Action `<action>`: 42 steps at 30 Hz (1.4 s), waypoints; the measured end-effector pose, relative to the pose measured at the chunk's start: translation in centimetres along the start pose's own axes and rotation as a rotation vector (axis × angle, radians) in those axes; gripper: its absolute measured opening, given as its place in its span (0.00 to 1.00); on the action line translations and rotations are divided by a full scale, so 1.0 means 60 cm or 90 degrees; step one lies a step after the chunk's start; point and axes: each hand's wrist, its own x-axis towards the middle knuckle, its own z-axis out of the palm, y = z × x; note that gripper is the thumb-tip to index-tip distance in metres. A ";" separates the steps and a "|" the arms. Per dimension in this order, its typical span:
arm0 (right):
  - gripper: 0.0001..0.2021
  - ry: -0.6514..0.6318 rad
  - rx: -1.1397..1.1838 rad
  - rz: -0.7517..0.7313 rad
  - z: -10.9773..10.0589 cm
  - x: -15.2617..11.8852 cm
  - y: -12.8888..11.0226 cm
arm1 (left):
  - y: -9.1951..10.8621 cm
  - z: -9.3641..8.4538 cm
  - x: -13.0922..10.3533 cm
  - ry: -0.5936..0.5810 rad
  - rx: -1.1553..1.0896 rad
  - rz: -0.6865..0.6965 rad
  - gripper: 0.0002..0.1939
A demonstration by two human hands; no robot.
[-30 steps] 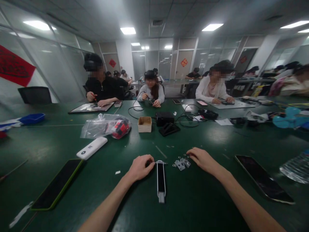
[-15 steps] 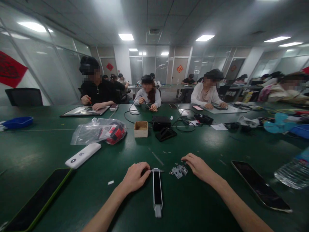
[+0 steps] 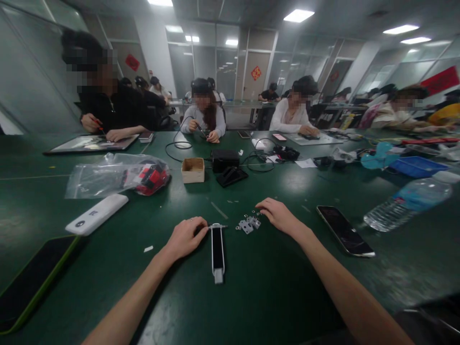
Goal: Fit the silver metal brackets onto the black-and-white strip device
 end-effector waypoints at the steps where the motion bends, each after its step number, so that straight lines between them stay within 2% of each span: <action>1: 0.12 0.001 -0.001 -0.001 0.000 0.000 0.003 | 0.000 0.000 0.000 -0.001 0.001 -0.003 0.13; 10: 0.12 -0.018 -0.019 0.013 0.000 -0.003 0.018 | -0.001 -0.001 0.001 -0.006 -0.006 -0.007 0.13; 17: 0.12 -0.003 -0.020 0.033 -0.014 -0.004 0.020 | -0.001 -0.001 0.000 -0.006 -0.016 -0.015 0.13; 24: 0.11 -0.036 -0.051 0.047 -0.009 -0.001 0.034 | -0.001 0.000 0.002 -0.001 -0.013 -0.021 0.13; 32: 0.12 -0.032 -0.101 0.052 -0.013 -0.003 0.011 | 0.002 0.000 0.001 0.000 -0.006 -0.038 0.13; 42: 0.11 -0.094 -0.190 0.078 -0.010 0.006 -0.007 | 0.003 0.004 -0.001 0.018 0.008 -0.026 0.11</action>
